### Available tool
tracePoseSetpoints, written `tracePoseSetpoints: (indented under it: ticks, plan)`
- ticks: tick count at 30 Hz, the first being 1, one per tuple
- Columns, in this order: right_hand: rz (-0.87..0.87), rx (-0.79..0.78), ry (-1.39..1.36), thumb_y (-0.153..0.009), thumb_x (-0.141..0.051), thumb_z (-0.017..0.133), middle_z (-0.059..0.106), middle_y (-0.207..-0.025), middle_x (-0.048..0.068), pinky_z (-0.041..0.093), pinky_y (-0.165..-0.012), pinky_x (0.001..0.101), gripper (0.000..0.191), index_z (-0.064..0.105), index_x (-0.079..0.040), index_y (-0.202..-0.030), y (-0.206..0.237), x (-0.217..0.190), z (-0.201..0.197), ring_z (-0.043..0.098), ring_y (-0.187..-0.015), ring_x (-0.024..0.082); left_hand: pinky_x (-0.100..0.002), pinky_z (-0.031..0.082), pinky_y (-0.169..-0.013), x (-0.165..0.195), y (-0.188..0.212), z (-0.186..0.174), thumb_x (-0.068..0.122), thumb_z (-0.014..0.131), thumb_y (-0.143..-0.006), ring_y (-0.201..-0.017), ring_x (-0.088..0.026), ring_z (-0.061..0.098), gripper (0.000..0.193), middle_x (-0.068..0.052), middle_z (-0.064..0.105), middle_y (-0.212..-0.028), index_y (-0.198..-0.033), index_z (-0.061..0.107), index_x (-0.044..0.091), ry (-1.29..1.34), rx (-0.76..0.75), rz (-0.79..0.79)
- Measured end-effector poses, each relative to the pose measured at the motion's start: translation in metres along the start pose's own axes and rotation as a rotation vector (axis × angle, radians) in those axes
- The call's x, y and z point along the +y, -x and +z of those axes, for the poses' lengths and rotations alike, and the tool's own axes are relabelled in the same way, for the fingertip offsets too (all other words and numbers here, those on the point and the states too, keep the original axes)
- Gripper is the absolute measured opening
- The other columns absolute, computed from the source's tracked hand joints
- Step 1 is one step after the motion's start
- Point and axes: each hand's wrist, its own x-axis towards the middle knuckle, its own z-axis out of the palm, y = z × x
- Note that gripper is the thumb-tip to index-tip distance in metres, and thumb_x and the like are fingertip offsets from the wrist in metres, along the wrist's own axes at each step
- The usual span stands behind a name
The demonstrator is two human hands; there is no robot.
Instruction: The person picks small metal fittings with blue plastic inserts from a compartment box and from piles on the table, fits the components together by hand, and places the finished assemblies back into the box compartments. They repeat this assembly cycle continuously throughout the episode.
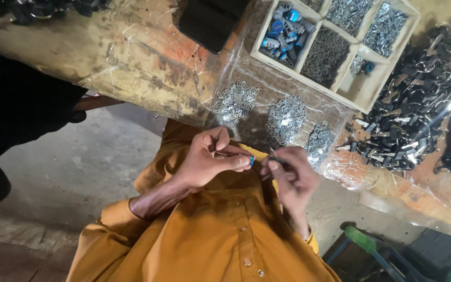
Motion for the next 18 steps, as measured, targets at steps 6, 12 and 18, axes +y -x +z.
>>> tracePoseSetpoints:
  ticks: [6, 12, 18]
  plan:
    - [-0.058, -0.031, 0.234, -0.082, 0.005, 0.083, 0.074, -0.110, 0.013, 0.051, -0.062, 0.0177, 0.023, 0.075, -0.002, -0.103, -0.001, 0.000, -0.024, 0.069, -0.083, 0.010, -0.036, 0.067, -0.075, 0.002, 0.002, 0.003, -0.004, 0.077, -0.088, -0.091, -0.028, 0.078, 0.046, -0.029, 0.076, -0.102, -0.080, 0.035, 0.011, 0.004, 0.018, -0.053]
    - [-0.232, -0.143, 0.359, -0.080, 0.007, 0.083, 0.075, -0.105, 0.009, 0.059, -0.081, 0.0277, 0.028, 0.077, -0.005, -0.105, -0.006, -0.019, -0.027, 0.073, -0.093, 0.019, -0.033, 0.065, -0.072, -0.004, 0.002, 0.006, -0.004, 0.079, -0.089, -0.090, -0.025, 0.077, 0.047, -0.029, 0.076, -0.103, -0.080, 0.036, 0.011, -0.061, -0.003, 0.014]
    - [-0.432, -0.158, 0.476, -0.080, 0.008, 0.079, 0.074, -0.102, 0.008, 0.062, -0.085, 0.0320, 0.025, 0.077, -0.003, -0.102, -0.010, -0.032, -0.022, 0.075, -0.096, 0.022, -0.032, 0.064, -0.076, -0.006, 0.004, 0.016, -0.003, 0.078, -0.090, -0.095, -0.023, 0.077, 0.045, -0.026, 0.076, -0.107, -0.077, 0.037, 0.010, -0.143, -0.004, 0.040]
